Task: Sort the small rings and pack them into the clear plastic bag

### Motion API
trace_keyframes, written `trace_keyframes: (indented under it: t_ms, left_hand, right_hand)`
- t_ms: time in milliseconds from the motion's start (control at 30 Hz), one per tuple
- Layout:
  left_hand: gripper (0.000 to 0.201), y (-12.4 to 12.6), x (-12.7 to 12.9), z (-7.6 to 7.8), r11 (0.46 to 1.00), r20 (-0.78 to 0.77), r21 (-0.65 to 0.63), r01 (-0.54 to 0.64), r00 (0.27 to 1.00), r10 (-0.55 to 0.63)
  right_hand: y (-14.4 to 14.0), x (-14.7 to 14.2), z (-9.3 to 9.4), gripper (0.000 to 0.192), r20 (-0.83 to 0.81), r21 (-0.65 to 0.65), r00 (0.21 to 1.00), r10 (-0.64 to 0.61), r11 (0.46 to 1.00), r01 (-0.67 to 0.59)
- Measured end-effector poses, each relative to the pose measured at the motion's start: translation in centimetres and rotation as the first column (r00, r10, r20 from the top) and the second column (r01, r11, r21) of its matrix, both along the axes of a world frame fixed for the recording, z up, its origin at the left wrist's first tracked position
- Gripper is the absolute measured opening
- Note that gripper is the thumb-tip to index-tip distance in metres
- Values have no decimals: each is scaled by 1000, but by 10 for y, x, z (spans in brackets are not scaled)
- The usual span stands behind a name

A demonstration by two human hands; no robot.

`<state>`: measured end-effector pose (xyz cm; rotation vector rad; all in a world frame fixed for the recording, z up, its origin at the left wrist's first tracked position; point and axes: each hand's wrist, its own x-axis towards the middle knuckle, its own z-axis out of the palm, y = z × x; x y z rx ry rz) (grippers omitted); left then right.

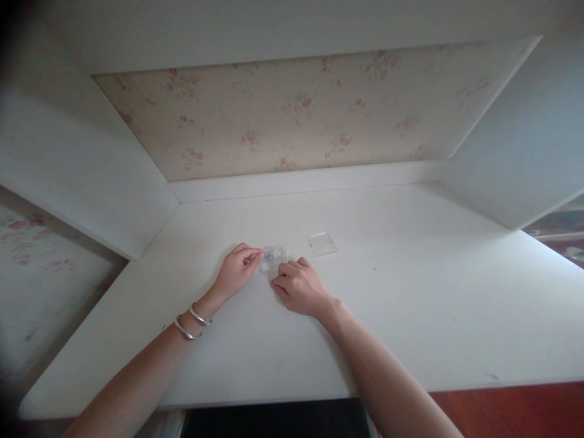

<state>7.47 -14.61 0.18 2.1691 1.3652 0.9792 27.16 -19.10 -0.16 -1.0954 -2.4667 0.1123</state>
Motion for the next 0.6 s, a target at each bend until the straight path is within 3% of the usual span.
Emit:
trace_keyframes:
  t_ms: [267, 600]
  left_hand:
    - [27, -27, -8, -4, 996, -27, -27, 84, 996, -85]
    - [23, -38, -1, -7, 993, -182, -1, 118, 976, -116]
  right_hand:
    - [4, 0, -5, 18, -178, -26, 984, 11, 1000, -16]
    - [16, -1, -16, 17, -529, -220, 816, -232, 967, 132]
